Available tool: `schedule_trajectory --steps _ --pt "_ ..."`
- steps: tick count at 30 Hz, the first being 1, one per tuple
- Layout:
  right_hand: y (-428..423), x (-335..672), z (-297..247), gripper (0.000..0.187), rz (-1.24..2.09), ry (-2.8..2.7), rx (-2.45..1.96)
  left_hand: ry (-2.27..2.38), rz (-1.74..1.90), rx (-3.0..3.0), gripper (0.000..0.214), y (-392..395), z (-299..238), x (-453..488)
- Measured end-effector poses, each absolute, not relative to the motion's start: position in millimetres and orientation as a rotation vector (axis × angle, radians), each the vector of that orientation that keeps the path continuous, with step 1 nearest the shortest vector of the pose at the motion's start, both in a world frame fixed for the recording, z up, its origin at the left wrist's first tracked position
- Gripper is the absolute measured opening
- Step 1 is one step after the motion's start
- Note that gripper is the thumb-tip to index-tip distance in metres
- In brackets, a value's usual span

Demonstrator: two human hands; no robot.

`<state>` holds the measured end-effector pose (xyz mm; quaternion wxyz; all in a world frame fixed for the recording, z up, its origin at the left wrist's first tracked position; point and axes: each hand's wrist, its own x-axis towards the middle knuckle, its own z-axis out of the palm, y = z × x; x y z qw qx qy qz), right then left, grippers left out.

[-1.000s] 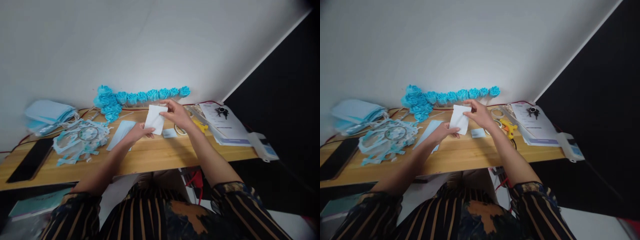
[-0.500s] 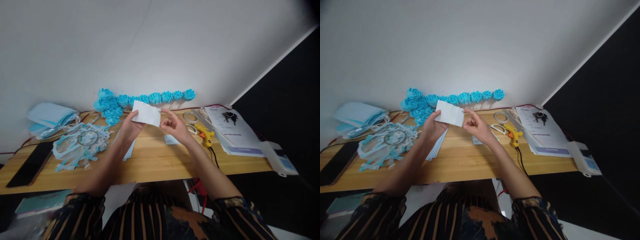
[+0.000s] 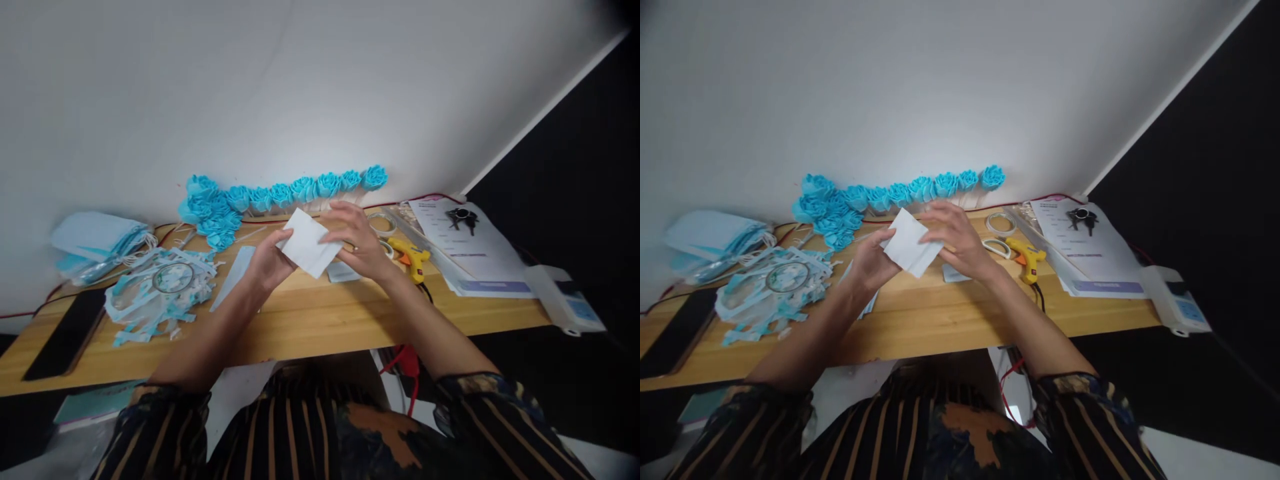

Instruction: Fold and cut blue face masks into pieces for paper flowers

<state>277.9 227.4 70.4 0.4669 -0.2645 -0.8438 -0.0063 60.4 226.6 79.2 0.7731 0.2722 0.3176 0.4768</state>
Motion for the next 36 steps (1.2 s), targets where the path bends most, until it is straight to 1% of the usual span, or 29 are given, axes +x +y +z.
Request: schedule_trajectory --steps 1,3,5,8,10,14,17,20,24,26,28,31,36 --pt "225 278 75 0.014 0.006 -2.134 -0.595 0.707 1.054 0.621 0.029 228 75 58" --pt "221 280 78 0.018 0.086 -2.238 -0.533 0.753 1.115 0.677 0.032 231 67 54" --pt "220 281 74 0.02 0.178 -2.288 -0.513 0.79 1.161 0.71 0.041 233 57 50" --pt "223 276 61 0.018 0.269 -2.289 -0.583 0.825 1.203 0.728 0.054 234 45 47" --pt "226 269 55 0.018 0.287 -2.245 -0.692 0.846 1.244 0.773 0.058 232 38 47" --pt "232 249 55 0.01 0.33 -2.085 -0.855 0.898 1.289 0.901 0.052 225 31 47" --pt "234 238 62 0.008 0.36 -1.986 -0.909 0.894 1.259 0.941 0.047 218 30 46" --pt "233 234 64 0.008 0.509 -1.922 -0.921 0.878 1.244 0.959 0.044 215 31 46" --pt "235 235 54 0.019 0.824 -1.749 -0.92 0.891 1.215 0.947 0.042 215 32 47" --pt "238 236 46 0.025 0.927 -1.644 -0.947 0.892 1.195 0.948 0.042 214 32 48" --pt "240 237 40 0.026 0.947 -1.589 -0.979 0.891 1.184 0.951 0.043 213 32 49" --pt "239 239 36 0.023 0.886 -1.584 -0.991 0.884 1.168 0.959 0.045 212 34 49" --pt "230 242 42 0.021 0.721 -1.63 -1.032 0.895 1.156 0.985 0.058 212 39 45"
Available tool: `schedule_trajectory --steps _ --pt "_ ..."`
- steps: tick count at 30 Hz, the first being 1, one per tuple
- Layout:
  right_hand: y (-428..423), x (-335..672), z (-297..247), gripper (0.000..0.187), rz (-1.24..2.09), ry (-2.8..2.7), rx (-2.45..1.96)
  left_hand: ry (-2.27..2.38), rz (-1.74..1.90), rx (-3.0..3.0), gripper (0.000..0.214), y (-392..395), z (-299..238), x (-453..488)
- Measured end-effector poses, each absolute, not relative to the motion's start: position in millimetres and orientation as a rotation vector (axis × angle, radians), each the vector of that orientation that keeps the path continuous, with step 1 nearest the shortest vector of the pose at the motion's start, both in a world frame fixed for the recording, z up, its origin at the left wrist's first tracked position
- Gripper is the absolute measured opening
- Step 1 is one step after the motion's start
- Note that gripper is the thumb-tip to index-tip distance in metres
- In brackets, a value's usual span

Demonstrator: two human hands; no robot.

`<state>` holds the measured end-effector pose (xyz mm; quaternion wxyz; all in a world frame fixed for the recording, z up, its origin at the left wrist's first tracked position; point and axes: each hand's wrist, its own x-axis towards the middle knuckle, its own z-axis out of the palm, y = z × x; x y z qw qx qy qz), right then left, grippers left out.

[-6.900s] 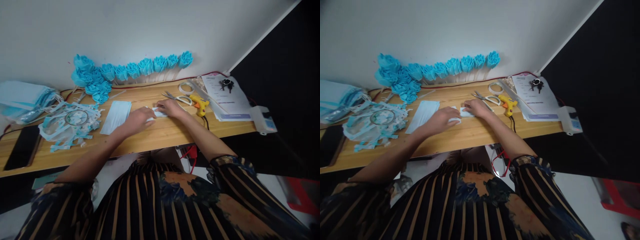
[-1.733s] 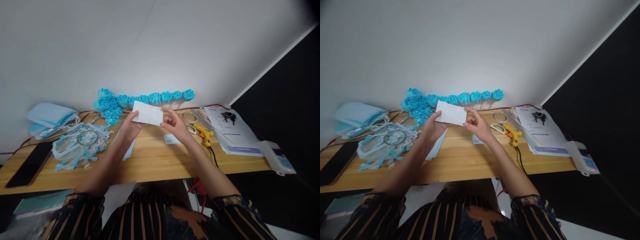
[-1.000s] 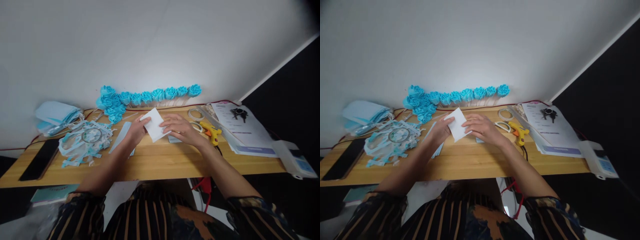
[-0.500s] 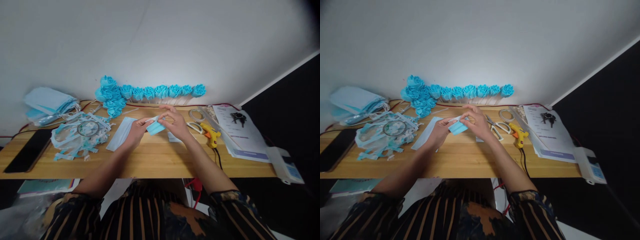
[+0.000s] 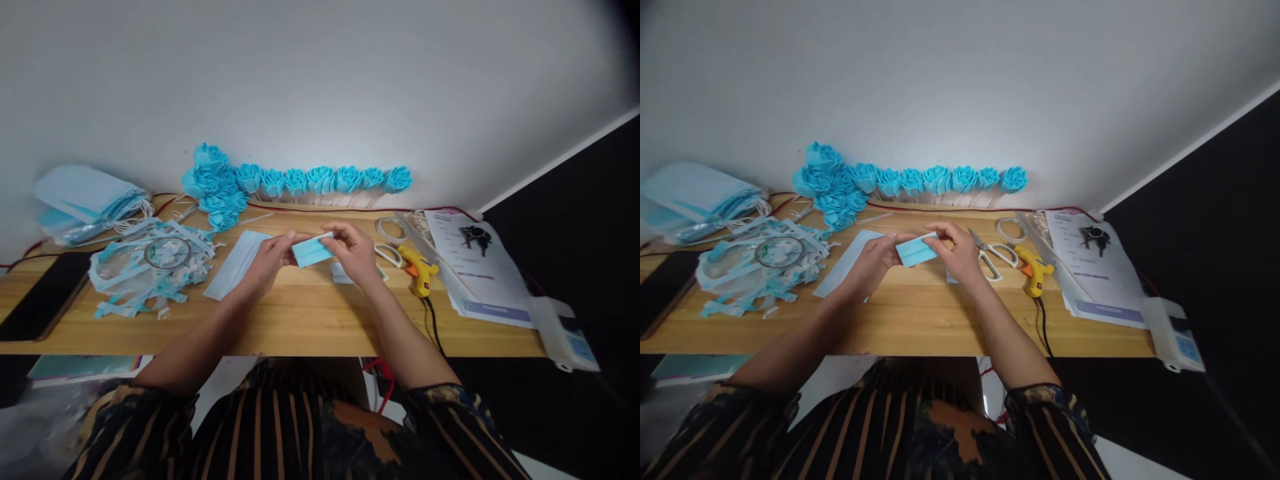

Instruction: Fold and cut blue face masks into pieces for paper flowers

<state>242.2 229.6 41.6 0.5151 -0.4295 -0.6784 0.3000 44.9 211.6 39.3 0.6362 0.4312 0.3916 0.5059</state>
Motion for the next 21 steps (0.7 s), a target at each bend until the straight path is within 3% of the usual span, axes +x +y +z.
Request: schedule_trajectory --steps 8,21 --pt "222 240 45 0.026 0.536 -1.769 -1.03 1.053 1.299 1.281 0.017 209 41 42" --pt "223 240 41 0.03 0.602 -1.714 -1.048 1.023 1.197 1.315 0.013 211 29 49"
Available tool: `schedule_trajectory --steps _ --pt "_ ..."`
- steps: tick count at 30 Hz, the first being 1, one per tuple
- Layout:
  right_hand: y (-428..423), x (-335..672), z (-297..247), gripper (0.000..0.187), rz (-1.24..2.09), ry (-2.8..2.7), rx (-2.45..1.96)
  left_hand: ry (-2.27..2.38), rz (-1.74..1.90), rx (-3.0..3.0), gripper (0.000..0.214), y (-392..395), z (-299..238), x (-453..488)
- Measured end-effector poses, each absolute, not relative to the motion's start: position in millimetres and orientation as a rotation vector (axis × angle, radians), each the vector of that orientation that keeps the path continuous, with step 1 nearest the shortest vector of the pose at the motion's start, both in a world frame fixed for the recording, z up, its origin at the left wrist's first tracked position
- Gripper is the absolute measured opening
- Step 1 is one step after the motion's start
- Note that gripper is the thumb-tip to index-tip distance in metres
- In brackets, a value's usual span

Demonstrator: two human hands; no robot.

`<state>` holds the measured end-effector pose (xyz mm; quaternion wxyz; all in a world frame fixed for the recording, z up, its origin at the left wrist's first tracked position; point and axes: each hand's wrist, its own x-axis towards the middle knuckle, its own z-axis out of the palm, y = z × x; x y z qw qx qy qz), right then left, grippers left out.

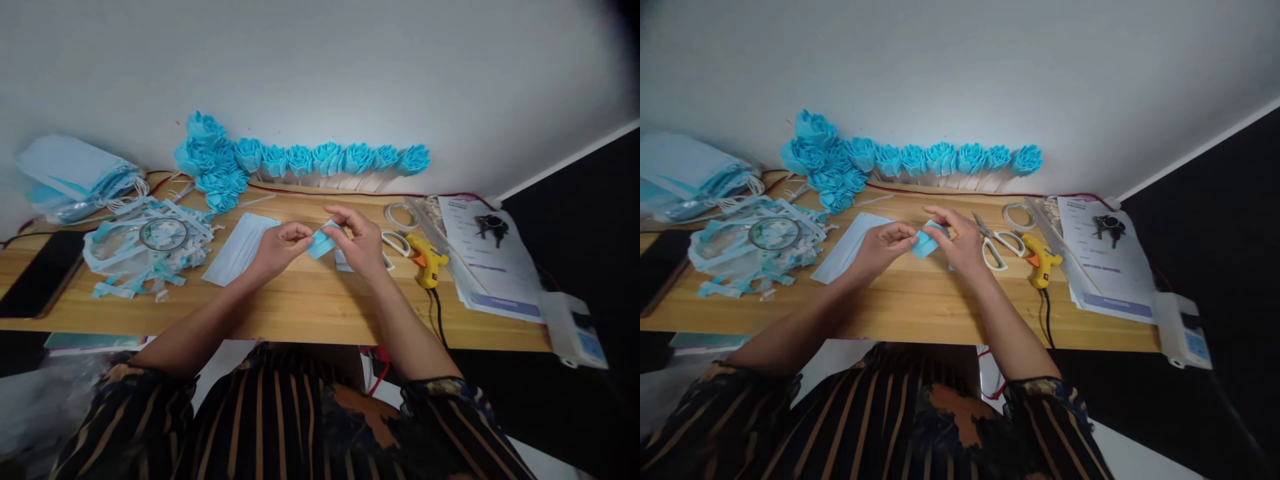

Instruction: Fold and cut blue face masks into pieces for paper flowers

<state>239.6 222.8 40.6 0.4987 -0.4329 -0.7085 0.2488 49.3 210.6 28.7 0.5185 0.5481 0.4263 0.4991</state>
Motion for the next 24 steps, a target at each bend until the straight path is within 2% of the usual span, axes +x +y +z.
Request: schedule_trajectory --steps 12,14,17,19,21,24 --pt "223 237 39 0.03 0.641 -1.804 -1.0 1.039 1.171 1.432 0.008 209 37 47" --pt "225 234 35 0.044 0.739 -1.781 -0.99 1.039 1.22 1.394 0.011 210 34 47" --pt "231 229 27 0.08 0.949 -1.748 -0.975 0.989 1.316 1.234 0.014 212 31 46" --pt "235 227 21 0.094 1.074 -1.738 -0.951 0.957 1.337 1.158 0.015 213 31 46" --pt "237 227 17 0.094 1.161 -1.699 -0.927 0.947 1.339 1.118 0.016 214 30 45" --pt "239 231 14 0.075 1.189 -1.612 -0.899 0.967 1.351 1.103 0.016 217 30 43"
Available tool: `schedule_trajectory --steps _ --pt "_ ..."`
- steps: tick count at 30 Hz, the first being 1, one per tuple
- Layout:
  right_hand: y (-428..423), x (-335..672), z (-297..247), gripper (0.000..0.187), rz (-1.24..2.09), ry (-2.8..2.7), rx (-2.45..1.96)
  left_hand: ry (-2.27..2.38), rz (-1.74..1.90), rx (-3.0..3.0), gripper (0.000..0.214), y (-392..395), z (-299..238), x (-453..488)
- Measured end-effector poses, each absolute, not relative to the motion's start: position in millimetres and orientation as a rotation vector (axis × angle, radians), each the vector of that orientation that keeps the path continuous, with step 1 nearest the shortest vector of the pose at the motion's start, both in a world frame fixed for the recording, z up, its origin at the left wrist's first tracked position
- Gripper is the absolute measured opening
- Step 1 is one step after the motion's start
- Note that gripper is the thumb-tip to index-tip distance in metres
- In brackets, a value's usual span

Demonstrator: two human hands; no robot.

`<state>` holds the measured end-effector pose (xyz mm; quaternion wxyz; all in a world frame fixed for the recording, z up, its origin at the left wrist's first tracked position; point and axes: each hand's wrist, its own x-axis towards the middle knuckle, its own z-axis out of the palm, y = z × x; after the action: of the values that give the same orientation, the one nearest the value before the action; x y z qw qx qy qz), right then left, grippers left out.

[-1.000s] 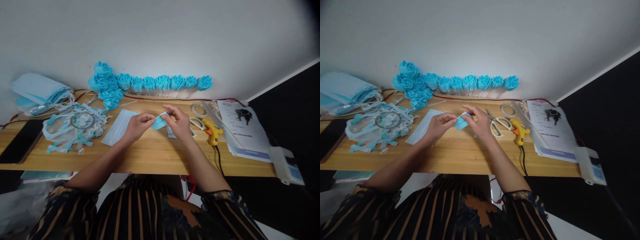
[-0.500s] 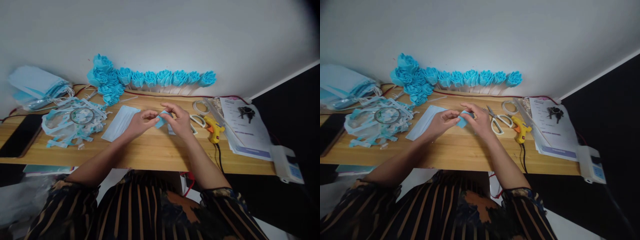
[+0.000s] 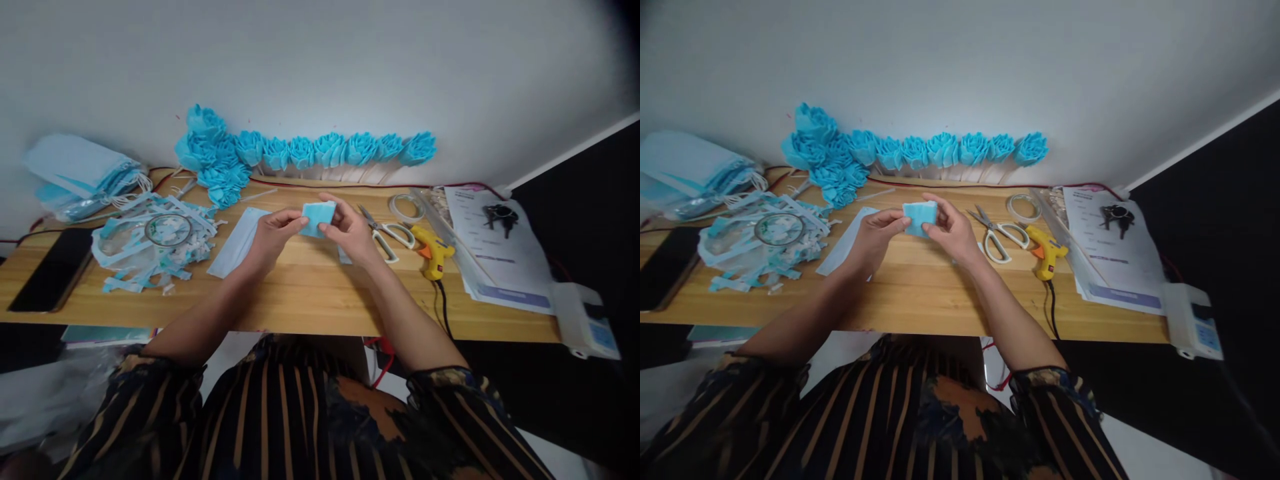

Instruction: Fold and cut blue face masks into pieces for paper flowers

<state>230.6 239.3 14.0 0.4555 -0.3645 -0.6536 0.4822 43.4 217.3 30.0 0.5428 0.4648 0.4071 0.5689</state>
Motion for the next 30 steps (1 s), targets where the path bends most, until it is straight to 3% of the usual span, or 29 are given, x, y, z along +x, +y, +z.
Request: schedule_trajectory --steps 5,10,14,25,30 --pt "241 235 15 0.051 1.005 -1.634 -0.949 1.079 1.314 1.156 0.021 224 28 37" --pt "238 231 18 0.046 0.794 -1.728 -1.042 1.028 1.245 1.101 0.039 226 26 37" --pt "238 229 18 0.046 0.828 -1.687 -1.078 0.9 1.277 1.043 0.046 225 26 41" --pt "227 226 33 0.051 0.962 -1.659 -1.059 0.992 1.293 1.26 0.03 223 24 41" --pt "231 227 29 0.027 0.844 -1.569 -1.083 1.02 1.303 1.289 0.026 222 22 44"
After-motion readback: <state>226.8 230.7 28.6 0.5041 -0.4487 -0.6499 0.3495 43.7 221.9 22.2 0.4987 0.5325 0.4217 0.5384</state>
